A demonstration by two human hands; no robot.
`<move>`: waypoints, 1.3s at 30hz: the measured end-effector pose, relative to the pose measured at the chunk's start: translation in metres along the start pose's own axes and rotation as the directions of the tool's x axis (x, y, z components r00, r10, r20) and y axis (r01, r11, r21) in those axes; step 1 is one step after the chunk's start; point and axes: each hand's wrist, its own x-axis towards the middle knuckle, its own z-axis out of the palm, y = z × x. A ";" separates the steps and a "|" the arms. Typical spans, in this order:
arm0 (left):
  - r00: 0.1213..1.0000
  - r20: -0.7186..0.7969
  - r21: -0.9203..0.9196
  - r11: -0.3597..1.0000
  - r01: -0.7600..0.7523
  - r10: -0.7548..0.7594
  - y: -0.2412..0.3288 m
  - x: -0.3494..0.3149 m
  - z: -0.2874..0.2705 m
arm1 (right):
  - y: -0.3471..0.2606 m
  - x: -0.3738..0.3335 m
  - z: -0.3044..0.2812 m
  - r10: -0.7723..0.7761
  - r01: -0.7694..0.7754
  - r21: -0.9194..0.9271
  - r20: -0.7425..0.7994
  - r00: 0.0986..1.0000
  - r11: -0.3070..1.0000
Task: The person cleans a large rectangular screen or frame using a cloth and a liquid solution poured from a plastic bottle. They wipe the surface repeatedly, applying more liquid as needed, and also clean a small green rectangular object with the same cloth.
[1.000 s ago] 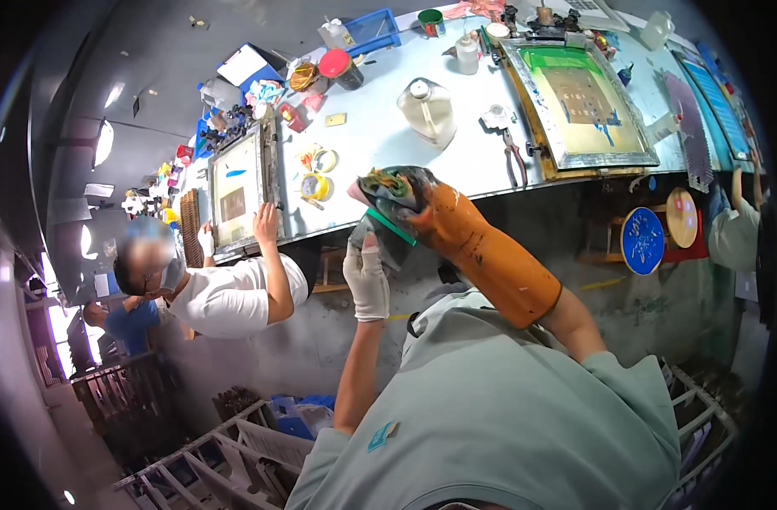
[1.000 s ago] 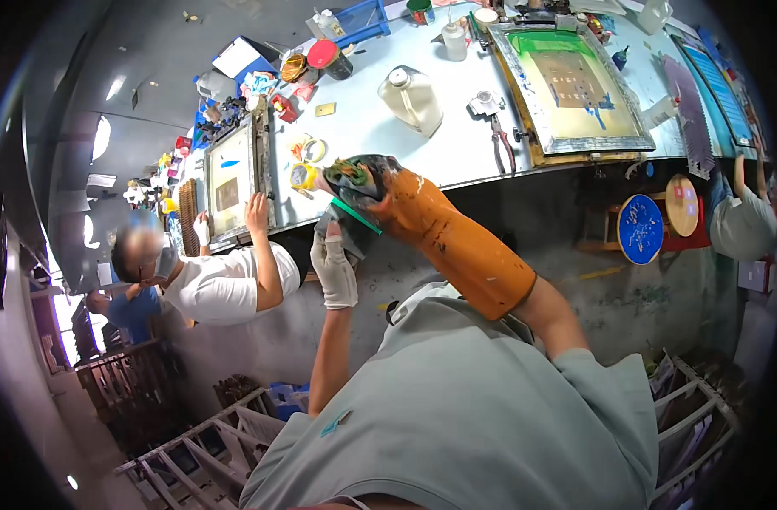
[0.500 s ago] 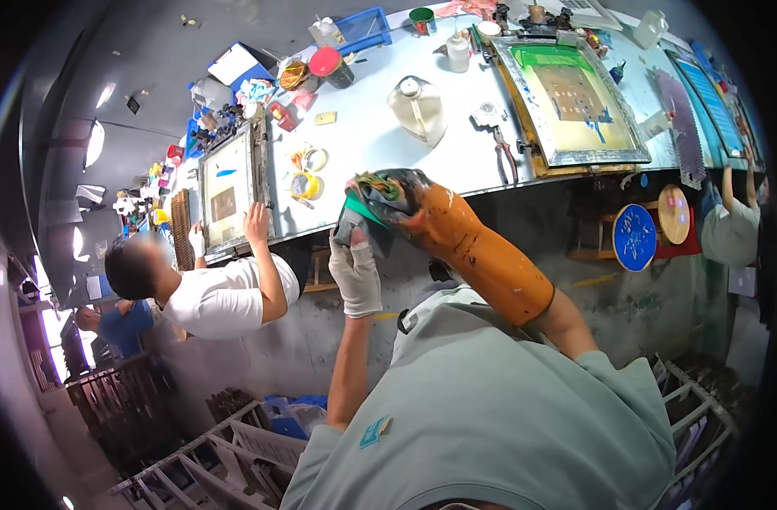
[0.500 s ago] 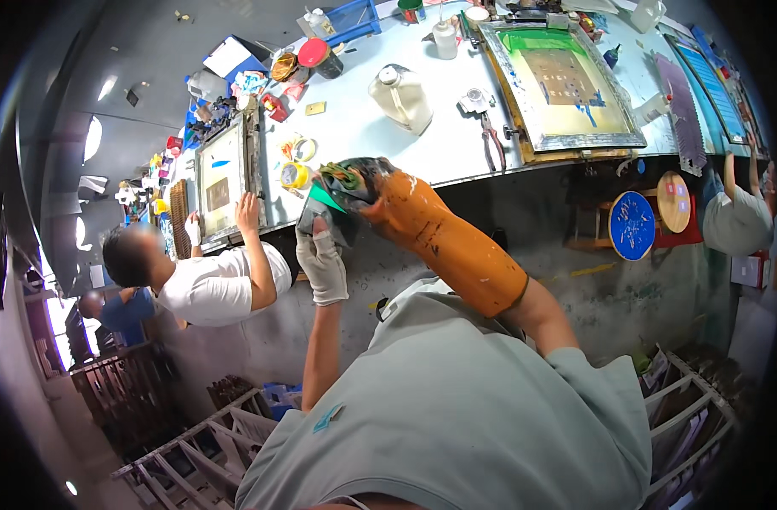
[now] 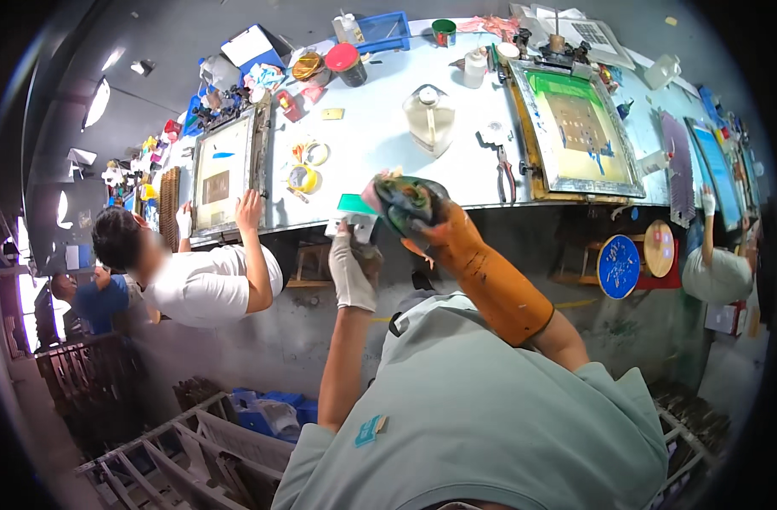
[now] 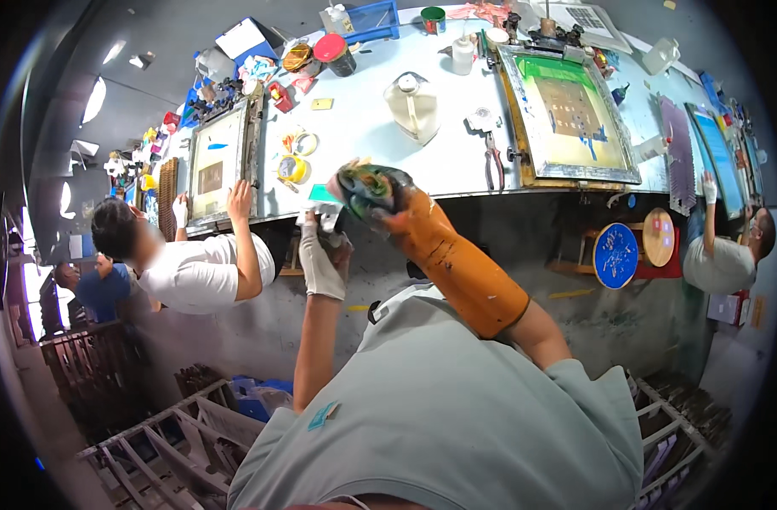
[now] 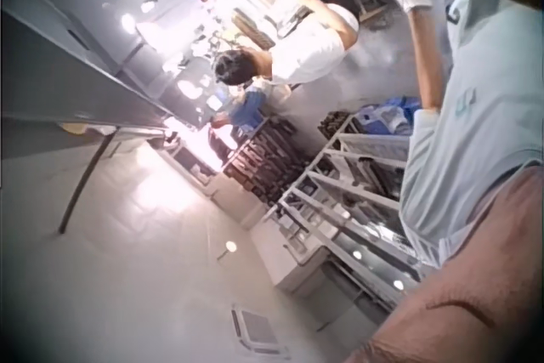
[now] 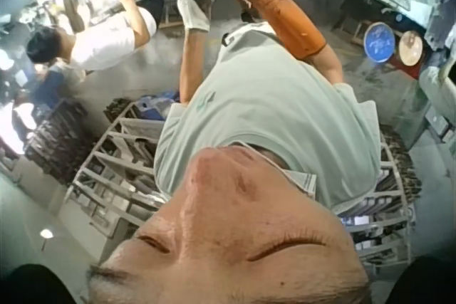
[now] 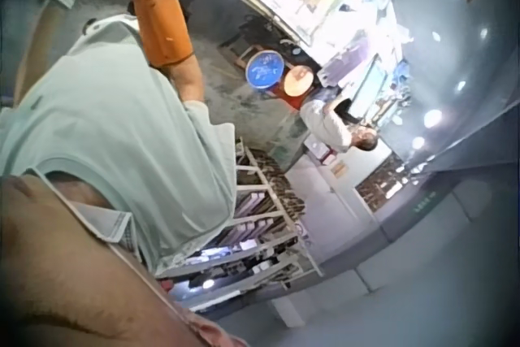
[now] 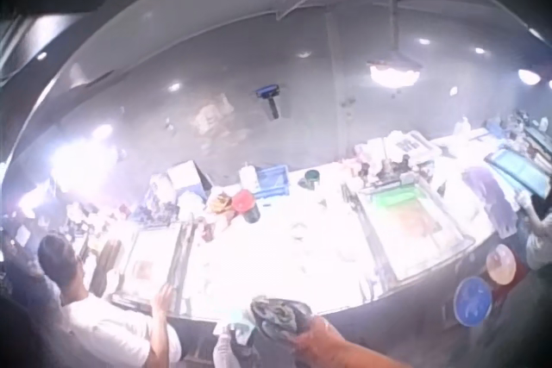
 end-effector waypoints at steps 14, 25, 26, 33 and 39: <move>0.837 0.424 -0.076 0.907 0.414 -0.346 0.026 -0.003 -0.039 | 0.029 0.036 0.024 0.025 -0.027 0.024 0.055 0.998 0.999; 0.853 0.364 0.138 0.927 0.348 -0.374 0.009 0.043 -0.105 | -0.027 0.093 0.050 -0.122 0.211 -0.266 0.315 0.941 0.941; 0.881 0.297 0.120 0.930 0.348 -0.368 0.009 0.051 -0.111 | -0.034 0.103 0.048 -0.131 0.235 -0.261 0.362 0.923 0.936; 0.960 0.116 0.349 0.915 0.201 -0.255 -0.037 0.114 -0.138 | -0.135 0.138 0.083 -0.134 0.181 -0.203 0.225 0.965 0.962; 0.948 0.079 0.568 0.796 0.211 -0.308 -0.096 0.179 -0.136 | -0.216 0.237 0.005 -0.174 0.268 -0.368 0.268 0.947 0.890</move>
